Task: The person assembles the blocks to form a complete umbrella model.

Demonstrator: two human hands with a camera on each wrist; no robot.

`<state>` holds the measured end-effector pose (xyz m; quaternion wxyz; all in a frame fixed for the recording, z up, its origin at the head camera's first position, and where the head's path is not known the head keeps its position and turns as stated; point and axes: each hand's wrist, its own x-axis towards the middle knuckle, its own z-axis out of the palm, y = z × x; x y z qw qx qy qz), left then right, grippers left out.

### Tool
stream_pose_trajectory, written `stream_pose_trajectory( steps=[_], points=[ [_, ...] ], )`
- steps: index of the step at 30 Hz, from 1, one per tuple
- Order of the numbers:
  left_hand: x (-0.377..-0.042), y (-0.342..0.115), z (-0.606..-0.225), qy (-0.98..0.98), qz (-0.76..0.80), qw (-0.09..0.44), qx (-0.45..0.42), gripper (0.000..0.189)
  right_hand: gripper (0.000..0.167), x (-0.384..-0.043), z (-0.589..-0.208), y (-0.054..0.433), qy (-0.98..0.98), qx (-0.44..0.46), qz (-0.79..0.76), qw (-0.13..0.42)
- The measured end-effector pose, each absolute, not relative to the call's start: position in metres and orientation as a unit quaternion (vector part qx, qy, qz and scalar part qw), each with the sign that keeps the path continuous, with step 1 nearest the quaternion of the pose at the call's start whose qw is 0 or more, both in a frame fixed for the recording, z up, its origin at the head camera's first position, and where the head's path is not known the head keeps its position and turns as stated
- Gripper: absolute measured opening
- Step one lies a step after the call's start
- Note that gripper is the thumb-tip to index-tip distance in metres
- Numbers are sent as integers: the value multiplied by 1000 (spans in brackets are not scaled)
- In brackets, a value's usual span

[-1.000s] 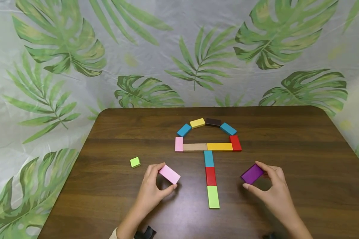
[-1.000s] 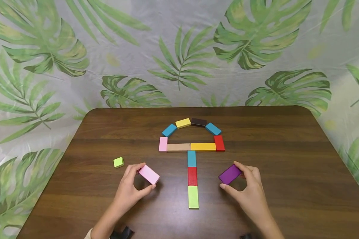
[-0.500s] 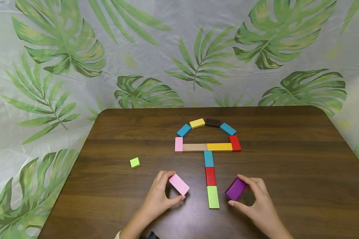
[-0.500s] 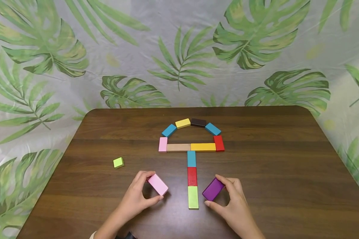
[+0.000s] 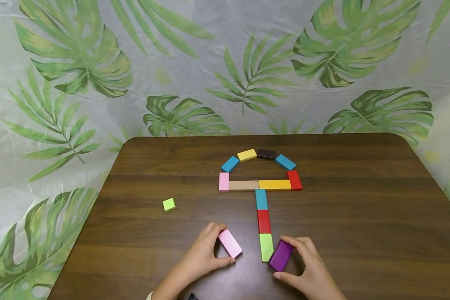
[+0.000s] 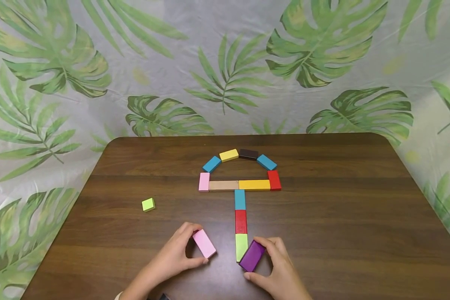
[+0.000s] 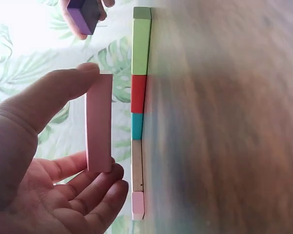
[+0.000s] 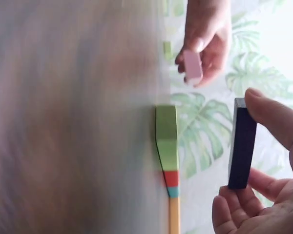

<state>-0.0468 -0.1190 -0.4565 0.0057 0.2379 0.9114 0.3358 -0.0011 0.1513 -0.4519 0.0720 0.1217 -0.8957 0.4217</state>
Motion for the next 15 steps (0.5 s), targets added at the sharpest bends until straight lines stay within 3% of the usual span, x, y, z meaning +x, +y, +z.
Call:
stream_pose_trajectory(
  steps=[7,15],
  points=[
    [-44,-117,-458,910,323,12,261,64,73,6,-456,144,-894,104,434,25],
    [-42,-114,-458,916,285,19,282,64,73,10,-466,143,-895,152,420,6]
  ],
)
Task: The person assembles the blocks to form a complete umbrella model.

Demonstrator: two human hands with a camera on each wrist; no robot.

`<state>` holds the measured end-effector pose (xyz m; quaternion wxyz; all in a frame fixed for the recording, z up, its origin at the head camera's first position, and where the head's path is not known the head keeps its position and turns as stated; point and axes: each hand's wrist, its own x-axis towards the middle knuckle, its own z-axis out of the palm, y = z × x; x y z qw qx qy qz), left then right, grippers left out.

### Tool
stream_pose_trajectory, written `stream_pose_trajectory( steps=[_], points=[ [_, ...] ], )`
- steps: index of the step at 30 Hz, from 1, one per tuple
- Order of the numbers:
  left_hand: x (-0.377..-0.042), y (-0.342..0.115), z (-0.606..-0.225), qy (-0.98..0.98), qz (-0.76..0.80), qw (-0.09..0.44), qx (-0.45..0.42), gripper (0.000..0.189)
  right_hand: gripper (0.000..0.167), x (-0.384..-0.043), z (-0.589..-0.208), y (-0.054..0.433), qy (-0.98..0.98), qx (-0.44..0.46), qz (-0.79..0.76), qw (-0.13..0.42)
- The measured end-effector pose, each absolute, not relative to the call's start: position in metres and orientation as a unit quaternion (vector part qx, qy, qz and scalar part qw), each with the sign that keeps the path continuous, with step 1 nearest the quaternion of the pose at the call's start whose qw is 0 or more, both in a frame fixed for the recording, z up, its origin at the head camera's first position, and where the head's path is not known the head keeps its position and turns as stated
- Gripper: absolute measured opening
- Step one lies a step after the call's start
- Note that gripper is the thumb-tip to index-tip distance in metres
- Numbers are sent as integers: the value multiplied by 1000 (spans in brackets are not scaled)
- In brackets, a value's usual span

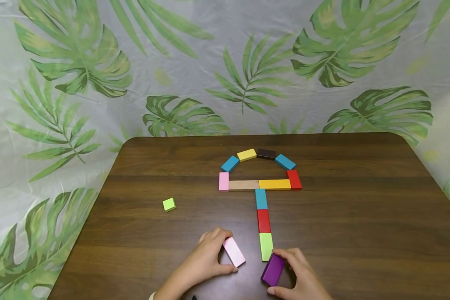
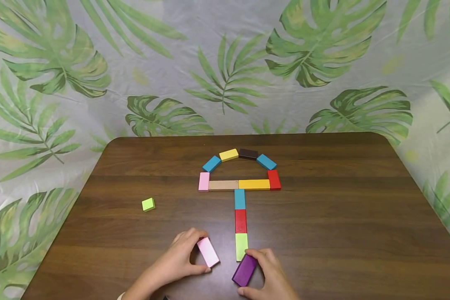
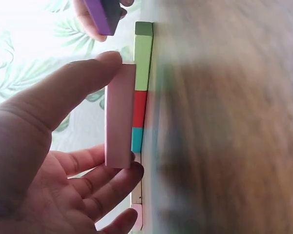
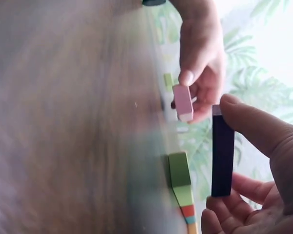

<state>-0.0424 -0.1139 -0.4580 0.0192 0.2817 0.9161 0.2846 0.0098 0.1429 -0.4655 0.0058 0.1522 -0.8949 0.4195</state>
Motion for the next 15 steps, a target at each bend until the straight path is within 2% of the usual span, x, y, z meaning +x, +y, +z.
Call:
stream_pose_trajectory(
  steps=[4,15],
  points=[
    [-42,-113,-459,914,280,25,291,63,72,11,-474,143,-884,204,420,37],
    [-38,-111,-463,918,269,42,289,61,72,13,-488,143,-869,271,406,81]
  ],
)
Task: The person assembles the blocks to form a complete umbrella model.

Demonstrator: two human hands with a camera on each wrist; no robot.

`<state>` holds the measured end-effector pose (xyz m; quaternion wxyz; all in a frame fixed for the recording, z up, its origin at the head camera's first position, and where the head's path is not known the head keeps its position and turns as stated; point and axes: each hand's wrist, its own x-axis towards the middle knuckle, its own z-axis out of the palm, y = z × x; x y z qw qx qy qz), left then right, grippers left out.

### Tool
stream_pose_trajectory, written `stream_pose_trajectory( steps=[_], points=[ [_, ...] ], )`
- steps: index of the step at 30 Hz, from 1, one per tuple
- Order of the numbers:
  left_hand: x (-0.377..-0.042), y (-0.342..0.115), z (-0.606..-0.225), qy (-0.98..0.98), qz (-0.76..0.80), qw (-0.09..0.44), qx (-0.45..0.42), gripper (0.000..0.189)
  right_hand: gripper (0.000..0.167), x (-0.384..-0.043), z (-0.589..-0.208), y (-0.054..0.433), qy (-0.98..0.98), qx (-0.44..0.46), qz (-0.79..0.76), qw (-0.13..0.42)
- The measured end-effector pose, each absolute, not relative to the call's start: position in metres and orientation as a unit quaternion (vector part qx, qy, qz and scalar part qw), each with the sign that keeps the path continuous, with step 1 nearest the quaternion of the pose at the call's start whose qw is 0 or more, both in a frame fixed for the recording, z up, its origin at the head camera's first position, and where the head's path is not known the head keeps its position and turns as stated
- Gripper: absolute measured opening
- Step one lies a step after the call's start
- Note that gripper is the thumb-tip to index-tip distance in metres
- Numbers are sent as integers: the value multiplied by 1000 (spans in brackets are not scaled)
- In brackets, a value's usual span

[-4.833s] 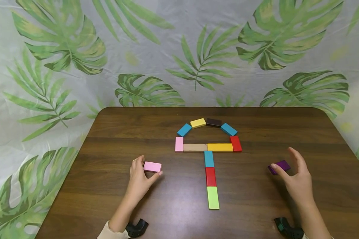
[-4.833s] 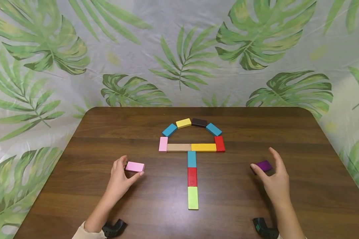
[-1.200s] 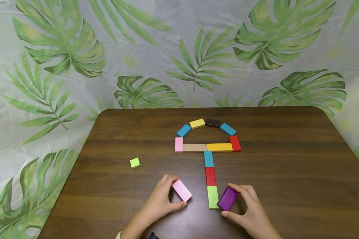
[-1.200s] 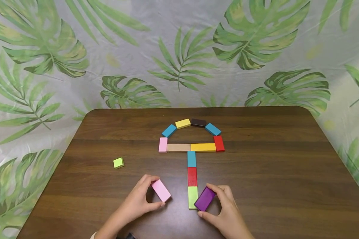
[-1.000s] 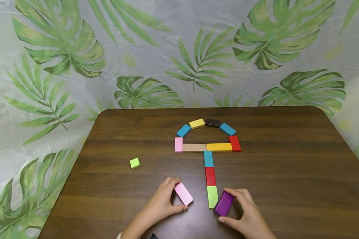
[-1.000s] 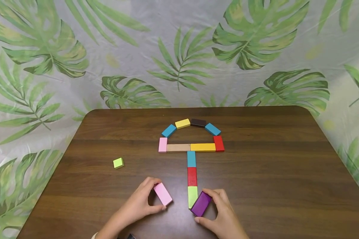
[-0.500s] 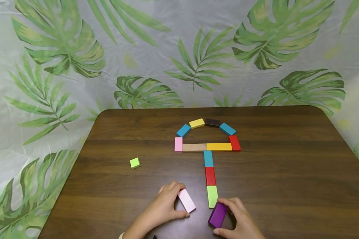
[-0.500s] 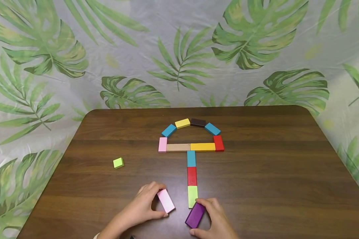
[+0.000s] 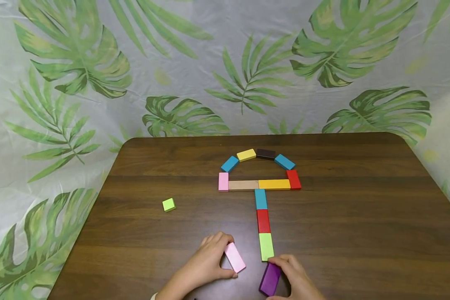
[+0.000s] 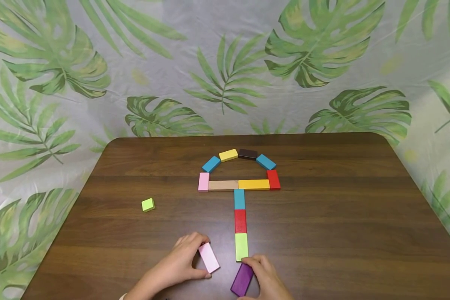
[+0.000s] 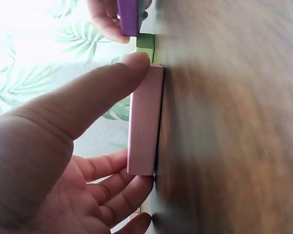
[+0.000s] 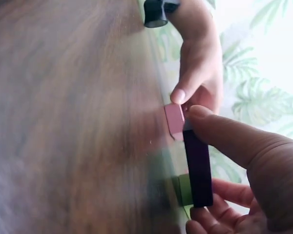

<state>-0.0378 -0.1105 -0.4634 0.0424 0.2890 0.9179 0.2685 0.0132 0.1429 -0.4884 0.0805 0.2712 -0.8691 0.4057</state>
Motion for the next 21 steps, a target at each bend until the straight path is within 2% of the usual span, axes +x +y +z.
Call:
stream_pose_trajectory(
  steps=[5,12,21],
  points=[
    [-38,-111,-465,918,270,37,288,63,70,13,-495,143,-863,302,388,119],
    [-39,-112,-465,916,273,43,290,65,77,14,-498,142,-883,290,342,138],
    [-40,-114,-464,916,273,43,292,47,80,13,-495,146,-877,300,354,121]
  ],
)
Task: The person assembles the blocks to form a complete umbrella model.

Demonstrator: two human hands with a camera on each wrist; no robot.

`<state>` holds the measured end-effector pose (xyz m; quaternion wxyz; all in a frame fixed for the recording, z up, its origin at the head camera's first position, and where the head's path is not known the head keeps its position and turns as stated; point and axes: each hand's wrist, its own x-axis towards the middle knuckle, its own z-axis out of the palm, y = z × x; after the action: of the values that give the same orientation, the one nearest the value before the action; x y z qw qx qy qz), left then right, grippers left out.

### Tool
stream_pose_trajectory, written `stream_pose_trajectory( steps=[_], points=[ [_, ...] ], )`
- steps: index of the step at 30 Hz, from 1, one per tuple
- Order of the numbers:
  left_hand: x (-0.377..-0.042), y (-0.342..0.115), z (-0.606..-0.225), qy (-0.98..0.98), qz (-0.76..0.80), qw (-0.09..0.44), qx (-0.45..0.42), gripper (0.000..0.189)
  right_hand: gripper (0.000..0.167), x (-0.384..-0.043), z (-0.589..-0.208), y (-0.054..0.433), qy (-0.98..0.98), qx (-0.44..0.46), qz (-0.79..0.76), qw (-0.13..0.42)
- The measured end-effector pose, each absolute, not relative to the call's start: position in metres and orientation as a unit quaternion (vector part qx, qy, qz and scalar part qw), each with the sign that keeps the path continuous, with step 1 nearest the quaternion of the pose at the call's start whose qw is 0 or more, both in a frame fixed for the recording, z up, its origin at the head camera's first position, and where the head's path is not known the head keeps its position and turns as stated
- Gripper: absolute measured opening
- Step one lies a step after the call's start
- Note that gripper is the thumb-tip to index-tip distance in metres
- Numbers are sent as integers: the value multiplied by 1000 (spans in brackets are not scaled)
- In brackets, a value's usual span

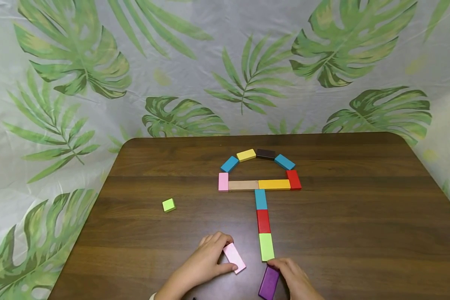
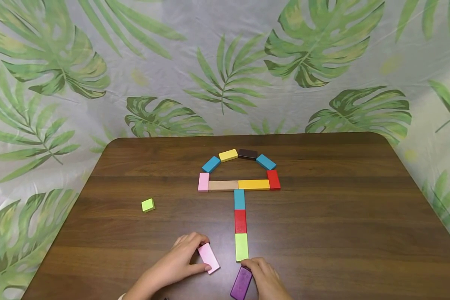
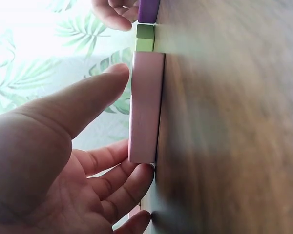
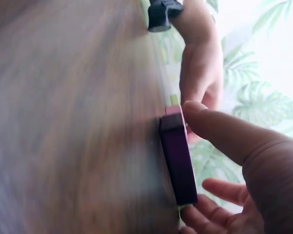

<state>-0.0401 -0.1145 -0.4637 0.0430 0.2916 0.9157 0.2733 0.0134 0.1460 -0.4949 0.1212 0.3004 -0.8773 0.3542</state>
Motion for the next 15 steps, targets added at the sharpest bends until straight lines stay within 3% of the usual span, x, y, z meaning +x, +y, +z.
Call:
stream_pose_trajectory(
  steps=[6,15],
  points=[
    [-41,-116,-463,914,274,46,296,42,79,9,-496,149,-849,342,379,135],
    [-40,-111,-467,912,269,35,308,42,87,9,-493,138,-868,302,375,120]
  ],
)
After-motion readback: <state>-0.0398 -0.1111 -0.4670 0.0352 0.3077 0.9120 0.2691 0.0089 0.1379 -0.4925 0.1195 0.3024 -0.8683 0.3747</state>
